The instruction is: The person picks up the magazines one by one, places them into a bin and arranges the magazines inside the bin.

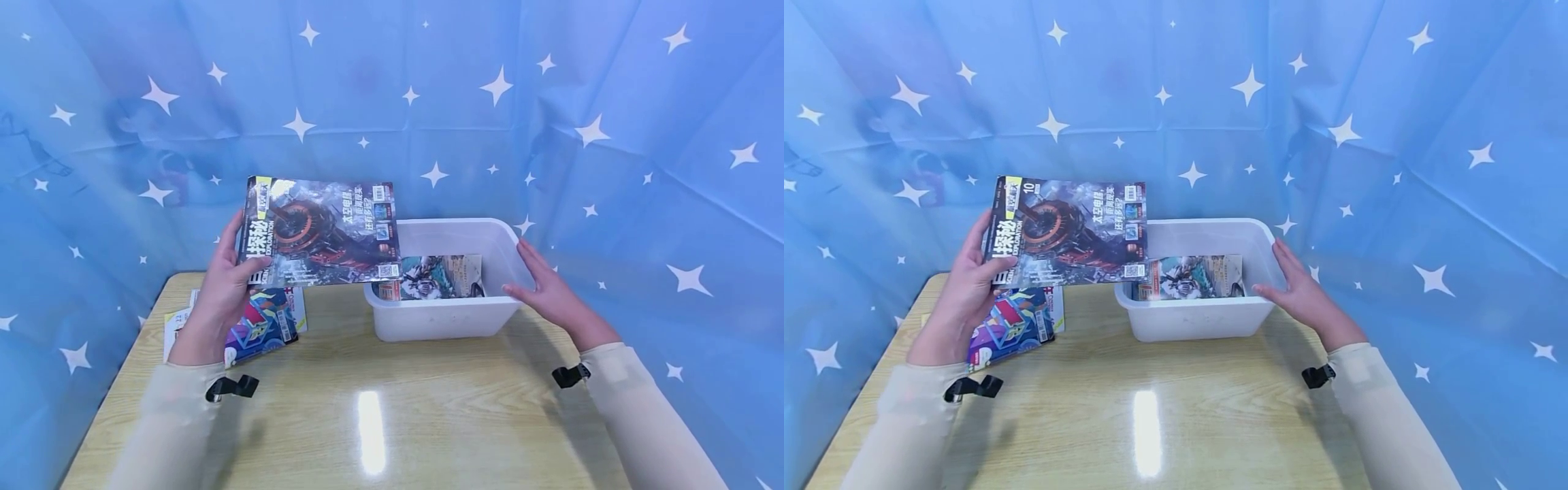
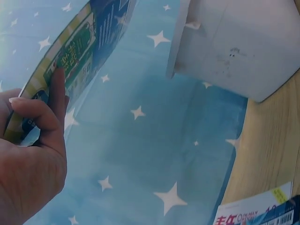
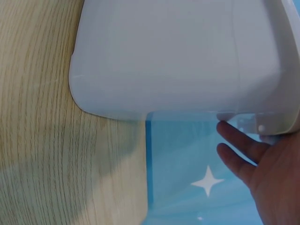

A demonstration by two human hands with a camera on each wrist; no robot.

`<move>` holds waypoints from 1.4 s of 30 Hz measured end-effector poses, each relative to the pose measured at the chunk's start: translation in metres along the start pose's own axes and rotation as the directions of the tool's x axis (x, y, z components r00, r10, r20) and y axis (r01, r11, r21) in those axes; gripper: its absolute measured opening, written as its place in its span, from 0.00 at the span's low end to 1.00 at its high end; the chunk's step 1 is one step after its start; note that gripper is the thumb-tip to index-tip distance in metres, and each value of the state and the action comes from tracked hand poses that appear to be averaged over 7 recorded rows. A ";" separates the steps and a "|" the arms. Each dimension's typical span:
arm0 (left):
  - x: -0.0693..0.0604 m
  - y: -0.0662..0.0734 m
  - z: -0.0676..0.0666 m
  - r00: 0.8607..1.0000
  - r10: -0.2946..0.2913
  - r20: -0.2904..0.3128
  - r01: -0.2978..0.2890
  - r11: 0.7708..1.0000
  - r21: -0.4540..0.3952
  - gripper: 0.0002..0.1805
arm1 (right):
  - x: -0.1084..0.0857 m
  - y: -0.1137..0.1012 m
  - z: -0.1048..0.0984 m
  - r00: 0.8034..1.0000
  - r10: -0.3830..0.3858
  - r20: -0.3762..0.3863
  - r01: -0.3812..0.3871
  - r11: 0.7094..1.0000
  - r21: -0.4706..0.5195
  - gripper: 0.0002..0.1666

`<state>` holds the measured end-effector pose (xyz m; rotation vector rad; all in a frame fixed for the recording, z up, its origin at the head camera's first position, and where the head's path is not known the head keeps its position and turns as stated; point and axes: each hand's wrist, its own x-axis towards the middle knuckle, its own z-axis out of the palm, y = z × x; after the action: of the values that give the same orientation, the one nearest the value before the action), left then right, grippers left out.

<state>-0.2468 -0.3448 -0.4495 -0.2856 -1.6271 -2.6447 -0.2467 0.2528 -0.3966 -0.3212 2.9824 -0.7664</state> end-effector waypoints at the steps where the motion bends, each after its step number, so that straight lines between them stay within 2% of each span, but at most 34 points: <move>1: 0.000 -0.001 0.002 1.000 -0.001 0.001 0.001 1.000 0.006 0.53 | 0.000 0.000 0.000 1.000 0.000 0.002 0.000 1.000 -0.003 0.63; 13: 0.011 -0.009 0.033 0.999 -0.025 0.031 0.025 1.000 0.001 0.56 | 0.000 -0.001 0.001 1.000 -0.012 -0.011 0.013 1.000 0.020 0.62; 19: 0.015 -0.012 0.047 0.999 -0.039 0.013 0.038 0.997 0.068 0.55 | 0.001 -0.002 0.000 1.000 -0.011 -0.006 0.011 1.000 0.024 0.63; 29: 0.026 -0.022 0.072 1.000 0.000 -0.001 0.000 0.994 0.110 0.57 | 0.000 0.000 0.001 1.000 -0.025 -0.014 0.025 0.999 0.025 0.63; 42: 0.032 -0.036 0.105 1.000 -0.003 0.016 0.001 0.993 0.115 0.57 | -0.001 0.000 0.002 1.000 -0.010 -0.016 0.010 1.000 0.021 0.63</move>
<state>-0.2675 -0.2329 -0.4295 -0.3028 -1.7768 -2.5445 -0.2454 0.2521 -0.3982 -0.3309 2.9879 -0.8051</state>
